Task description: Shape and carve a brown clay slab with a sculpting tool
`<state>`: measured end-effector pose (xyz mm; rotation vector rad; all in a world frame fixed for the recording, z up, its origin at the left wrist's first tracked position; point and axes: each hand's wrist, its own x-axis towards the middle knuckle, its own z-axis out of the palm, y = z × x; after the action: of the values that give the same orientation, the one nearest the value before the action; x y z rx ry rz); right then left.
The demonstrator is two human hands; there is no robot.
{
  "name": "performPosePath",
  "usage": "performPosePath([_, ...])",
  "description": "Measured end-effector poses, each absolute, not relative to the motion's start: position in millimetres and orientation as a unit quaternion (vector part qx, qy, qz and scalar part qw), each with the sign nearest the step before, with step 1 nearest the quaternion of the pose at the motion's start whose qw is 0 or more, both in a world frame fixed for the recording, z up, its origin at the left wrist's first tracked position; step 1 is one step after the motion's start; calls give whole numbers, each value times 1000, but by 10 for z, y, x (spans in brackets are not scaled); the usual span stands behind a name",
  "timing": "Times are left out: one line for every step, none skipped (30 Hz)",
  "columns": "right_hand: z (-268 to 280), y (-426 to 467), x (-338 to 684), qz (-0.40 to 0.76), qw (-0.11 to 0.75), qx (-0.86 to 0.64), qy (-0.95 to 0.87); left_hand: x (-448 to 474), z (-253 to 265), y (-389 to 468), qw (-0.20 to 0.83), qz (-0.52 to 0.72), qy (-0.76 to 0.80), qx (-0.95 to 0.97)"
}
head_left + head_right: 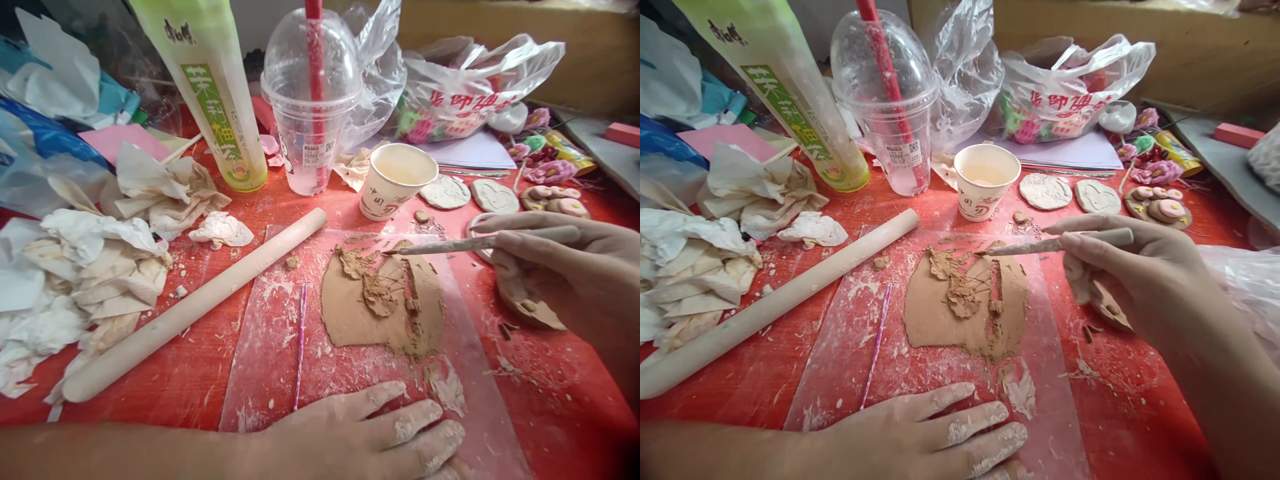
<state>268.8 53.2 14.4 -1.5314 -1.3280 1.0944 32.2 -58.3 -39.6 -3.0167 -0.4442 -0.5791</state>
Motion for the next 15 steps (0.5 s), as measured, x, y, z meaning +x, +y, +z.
performPosePath([142,546,2666,451,419,-593,-520,320,-395,-582,18,-184,-143,-972])
performPosePath([141,558,2647,459,427,-584,-515,319,-394,-582,18,-182,-142,-973])
performPosePath([139,565,2631,461,433,-581,-513,317,-393,-580,19,-180,-141,-973])
performPosePath([136,568,2617,460,439,-577,-513,315,-392,-579,19,-178,-140,-974])
performPosePath([130,569,2606,457,445,-572,-515,314,-391,-577,20,-176,-139,-974])
performPosePath([120,570,2597,454,453,-568,-515,314,-389,-576,20,-175,-138,-975])
performPosePath([105,571,2592,453,463,-564,-513,314,-388,-576,19,-177,-137,-975])
performPosePath([87,574,2589,454,473,-559,-507,315,-386,-577,18,-176,-137,-975])
performPosePath([65,579,2590,458,481,-555,-501,315,-385,-578,16,-175,-136,-975])
performPosePath([42,586,2594,464,486,-552,-493,315,-384,-579,14,-175,-136,-975])
performPosePath([18,592,2601,472,488,-550,-487,315,-384,-581,14,-175,-136,-975])
performPosePath([-3,598,2610,479,489,-547,-481,315,-384,-583,13,-175,-137,-975])
performPosePath([-22,602,2618,485,489,-545,-479,314,-384,-584,14,-177,-137,-974])
performPosePath([-36,604,2626,489,487,-545,-476,312,-385,-584,14,-177,-137,-974])
performPosePath([-45,604,2632,489,486,-547,-474,311,-386,-583,14,-178,-136,-975])
